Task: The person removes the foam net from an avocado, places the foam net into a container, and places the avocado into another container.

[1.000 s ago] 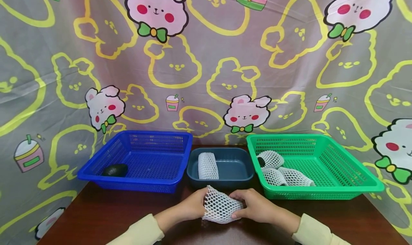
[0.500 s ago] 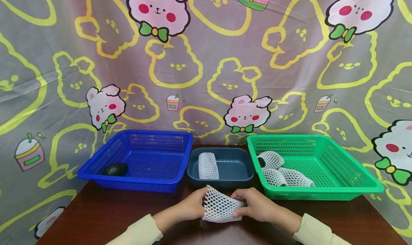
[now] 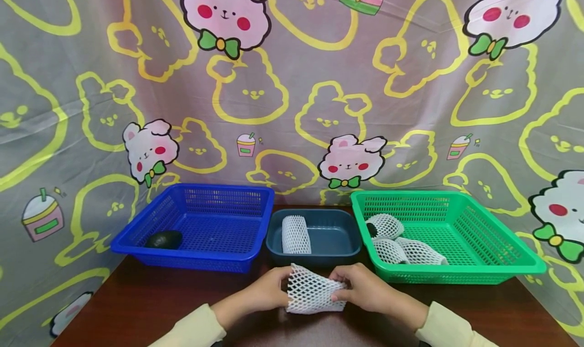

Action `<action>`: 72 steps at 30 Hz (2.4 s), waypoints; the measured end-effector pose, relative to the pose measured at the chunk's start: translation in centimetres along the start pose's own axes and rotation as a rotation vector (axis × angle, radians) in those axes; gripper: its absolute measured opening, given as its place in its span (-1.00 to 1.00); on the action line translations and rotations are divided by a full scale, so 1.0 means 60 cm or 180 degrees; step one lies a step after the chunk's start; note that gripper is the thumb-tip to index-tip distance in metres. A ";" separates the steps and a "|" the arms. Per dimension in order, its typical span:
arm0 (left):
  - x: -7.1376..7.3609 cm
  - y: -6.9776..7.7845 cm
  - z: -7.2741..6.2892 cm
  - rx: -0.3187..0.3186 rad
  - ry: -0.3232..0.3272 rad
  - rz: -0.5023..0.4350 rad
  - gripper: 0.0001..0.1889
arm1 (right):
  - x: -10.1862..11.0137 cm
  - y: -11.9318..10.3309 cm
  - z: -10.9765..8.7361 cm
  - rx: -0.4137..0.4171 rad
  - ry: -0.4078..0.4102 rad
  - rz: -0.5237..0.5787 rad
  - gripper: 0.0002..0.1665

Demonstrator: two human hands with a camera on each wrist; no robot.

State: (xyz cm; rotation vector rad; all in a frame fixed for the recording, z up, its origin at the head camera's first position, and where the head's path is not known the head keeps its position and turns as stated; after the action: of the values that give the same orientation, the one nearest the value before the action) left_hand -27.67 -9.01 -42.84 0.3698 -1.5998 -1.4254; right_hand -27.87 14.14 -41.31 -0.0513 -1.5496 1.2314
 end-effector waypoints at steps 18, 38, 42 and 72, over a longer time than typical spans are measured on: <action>0.039 -0.005 -0.022 0.0226 0.0101 0.0209 -0.35 | 0.021 0.007 -0.010 -0.0069 -0.0023 -0.0069 -0.82; 0.040 0.006 -0.025 0.0206 0.0079 0.0116 -0.35 | 0.007 -0.032 0.016 0.0119 -0.0027 -0.0776 -0.71; 0.042 0.008 -0.029 0.0210 0.0076 0.0114 -0.36 | 0.005 -0.036 0.019 0.0181 0.0011 -0.0830 -0.83; 0.079 0.011 -0.073 0.0305 0.0208 0.0170 -0.34 | 0.093 -0.096 0.002 -0.0332 0.0745 -0.1091 -0.91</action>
State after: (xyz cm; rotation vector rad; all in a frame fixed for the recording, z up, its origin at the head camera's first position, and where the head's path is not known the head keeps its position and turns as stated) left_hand -26.50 -15.00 -40.66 0.4222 -1.6170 -1.2868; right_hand -27.04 14.76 -33.38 0.0029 -1.3508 0.8430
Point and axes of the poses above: each hand's wrist, its own z-axis towards the middle knuckle, its own x-axis out of the back of the hand, y = z × x, the point moved 3 cm from there along z, towards the middle knuckle, and after that the axes turned 2 degrees about z, right-handed, at the moved point
